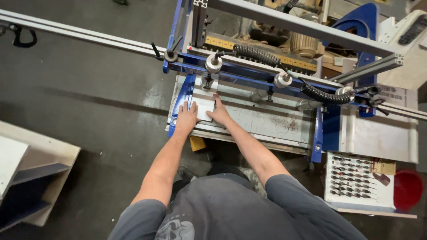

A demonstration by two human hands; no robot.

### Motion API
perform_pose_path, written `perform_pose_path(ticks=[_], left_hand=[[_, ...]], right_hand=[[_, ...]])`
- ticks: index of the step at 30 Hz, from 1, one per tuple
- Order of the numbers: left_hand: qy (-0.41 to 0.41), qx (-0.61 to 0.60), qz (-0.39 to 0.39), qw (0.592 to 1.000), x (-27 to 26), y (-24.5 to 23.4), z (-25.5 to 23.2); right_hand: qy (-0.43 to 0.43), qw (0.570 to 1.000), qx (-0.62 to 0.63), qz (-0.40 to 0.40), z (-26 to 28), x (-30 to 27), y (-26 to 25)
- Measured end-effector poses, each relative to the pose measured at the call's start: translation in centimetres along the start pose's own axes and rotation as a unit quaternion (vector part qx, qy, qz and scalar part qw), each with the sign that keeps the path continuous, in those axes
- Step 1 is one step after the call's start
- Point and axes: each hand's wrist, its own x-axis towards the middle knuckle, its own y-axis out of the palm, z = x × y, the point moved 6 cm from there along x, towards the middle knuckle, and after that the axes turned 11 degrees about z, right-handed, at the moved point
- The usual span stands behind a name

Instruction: Loading white boards into a boring machine for drilling and then stacking them

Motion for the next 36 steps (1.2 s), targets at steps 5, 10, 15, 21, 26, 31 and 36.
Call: perform_pose_path(ticks=[5, 10, 15, 21, 26, 31, 36], left_hand=[[-0.021, -0.011, -0.004, 1.0, 0.2, -0.3, 0.2], [-0.079, -0.031, 0.029, 0.996, -0.8, -2.6, -1.7], [-0.078, -0.128, -0.078, 0.986, -0.8, -3.5, -4.5], [-0.294, -0.48, 0.013, 0.826, 3.3, 8.7, -2.0], [-0.368, -0.439, 0.028, 0.819, 0.3, 9.8, -1.8], [-0.422, -0.478, 0.029, 0.77, -6.7, 5.0, -5.5], [-0.451, -0.574, 0.0, 0.683, -15.1, 3.8, -7.0]], right_hand=[[-0.116, 0.974, -0.188, -0.048, 1.1, -3.0, 1.2], [-0.129, 0.958, -0.25, -0.048, -0.1, -2.7, 0.4], [-0.146, 0.961, -0.23, -0.05, -2.4, -3.0, -1.1], [-0.051, 0.998, -0.032, -0.033, -7.6, -0.8, -1.0], [0.082, 0.991, 0.062, -0.087, -13.4, 0.3, 1.6], [0.1, 0.986, 0.109, -0.083, -12.0, -7.1, 4.1], [0.07, 0.98, 0.175, -0.063, -8.6, -14.9, 6.0]])
